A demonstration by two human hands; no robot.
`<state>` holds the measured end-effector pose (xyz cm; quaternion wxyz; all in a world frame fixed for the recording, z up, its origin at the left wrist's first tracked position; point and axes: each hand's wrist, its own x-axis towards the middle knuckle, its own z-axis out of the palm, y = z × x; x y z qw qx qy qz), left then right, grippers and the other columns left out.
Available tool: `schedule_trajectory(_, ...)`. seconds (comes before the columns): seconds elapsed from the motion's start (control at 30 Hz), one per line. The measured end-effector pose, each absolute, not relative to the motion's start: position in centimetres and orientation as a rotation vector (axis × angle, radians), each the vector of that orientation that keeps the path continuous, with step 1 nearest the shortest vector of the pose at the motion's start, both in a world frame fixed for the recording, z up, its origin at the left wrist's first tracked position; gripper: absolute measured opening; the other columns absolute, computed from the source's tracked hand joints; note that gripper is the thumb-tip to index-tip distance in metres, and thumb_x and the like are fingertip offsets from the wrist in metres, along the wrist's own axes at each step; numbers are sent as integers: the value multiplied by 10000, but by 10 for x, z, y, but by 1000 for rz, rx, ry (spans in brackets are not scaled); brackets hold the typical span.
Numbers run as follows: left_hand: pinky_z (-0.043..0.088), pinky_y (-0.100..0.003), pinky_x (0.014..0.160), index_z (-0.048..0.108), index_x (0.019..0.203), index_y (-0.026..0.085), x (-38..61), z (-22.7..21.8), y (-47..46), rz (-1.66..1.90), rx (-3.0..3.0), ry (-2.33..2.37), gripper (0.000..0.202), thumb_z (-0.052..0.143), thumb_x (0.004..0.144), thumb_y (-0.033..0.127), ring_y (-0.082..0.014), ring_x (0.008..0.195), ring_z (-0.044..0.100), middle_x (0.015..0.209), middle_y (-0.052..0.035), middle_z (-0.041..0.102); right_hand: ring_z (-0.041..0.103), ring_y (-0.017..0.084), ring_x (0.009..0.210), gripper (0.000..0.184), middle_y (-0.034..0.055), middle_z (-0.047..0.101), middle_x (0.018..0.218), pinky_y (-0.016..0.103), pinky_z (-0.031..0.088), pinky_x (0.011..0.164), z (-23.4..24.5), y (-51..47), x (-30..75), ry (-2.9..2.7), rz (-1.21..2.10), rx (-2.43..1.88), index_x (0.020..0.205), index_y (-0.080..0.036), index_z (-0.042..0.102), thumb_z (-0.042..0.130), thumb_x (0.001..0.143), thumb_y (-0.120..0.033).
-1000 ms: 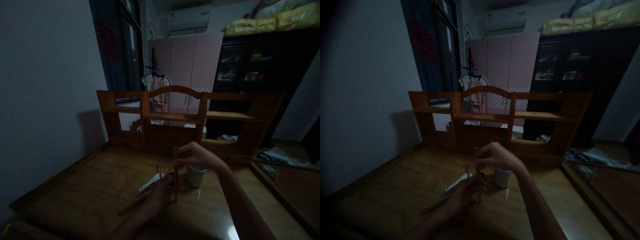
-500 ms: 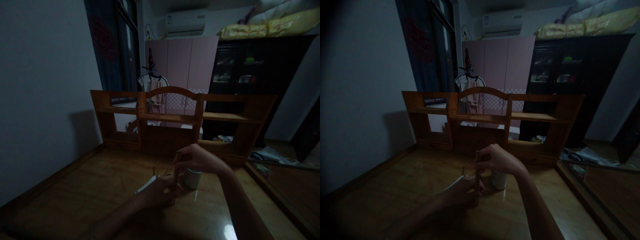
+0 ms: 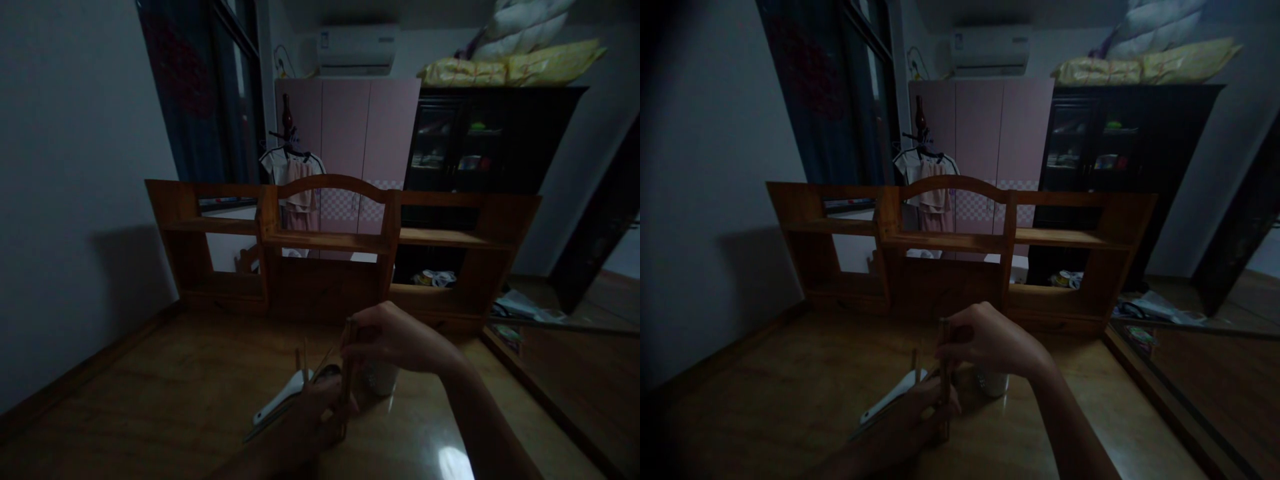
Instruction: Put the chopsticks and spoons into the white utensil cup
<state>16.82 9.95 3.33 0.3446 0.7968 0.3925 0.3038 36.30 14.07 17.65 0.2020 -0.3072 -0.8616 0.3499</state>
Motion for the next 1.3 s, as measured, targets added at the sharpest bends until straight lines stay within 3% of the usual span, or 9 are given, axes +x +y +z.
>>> schedule_trajectory(0.13,440,-217,629,643,914,227,169,29,100,685,2006,1049,415,342,982,504,-139,699,629,807,-11,676,704,164,728,147,16,736,792,205,511,611,171,146,361,-2417,1009,-815,896,-179,723,689,867,-319)
schedule_trajectory(0.27,448,-219,619,615,950,216,170,24,101,680,1960,1032,382,335,989,473,-138,705,631,856,-24,671,706,159,719,151,25,735,796,197,513,595,161,156,358,-2449,1048,-771,903,-166,726,698,861,-309)
schedule_trajectory(0.7,448,-265,756,602,943,216,171,22,103,663,2065,1072,397,278,1008,435,-159,829,596,932,-33,647,709,150,706,97,24,730,771,163,505,558,157,162,358,-2528,1013,-780,836,-142,696,681,862,-234)
schedule_trajectory(0.8,452,-258,707,584,941,211,171,20,103,689,2014,1068,418,247,1013,447,-146,780,581,912,-29,633,705,156,691,103,33,726,758,164,482,524,154,163,355,-2568,944,-816,811,-133,674,665,866,-219)
schedule_trajectory(0.9,445,-246,642,562,976,212,171,19,103,684,2010,1068,399,254,1010,463,-134,722,564,879,-24,621,705,173,724,126,46,725,794,190,501,563,159,164,359,-2575,1004,-764,851,-127,664,659,877,-250)
schedule_trajectory(1.07,485,-277,740,524,1073,241,170,17,102,714,2038,1032,306,344,989,474,-154,820,596,1006,-29,628,694,193,793,244,62,712,870,260,550,670,188,155,402,-2278,1068,-714,990,-127,652,621,917,-358)
schedule_trajectory(1.3,485,-307,780,513,1046,243,170,17,100,712,2046,1047,302,331,992,478,-170,840,593,1012,-29,611,687,207,776,284,54,704,838,334,563,741,212,144,471,-1825,650,-936,969,-170,677,692,855,-430)
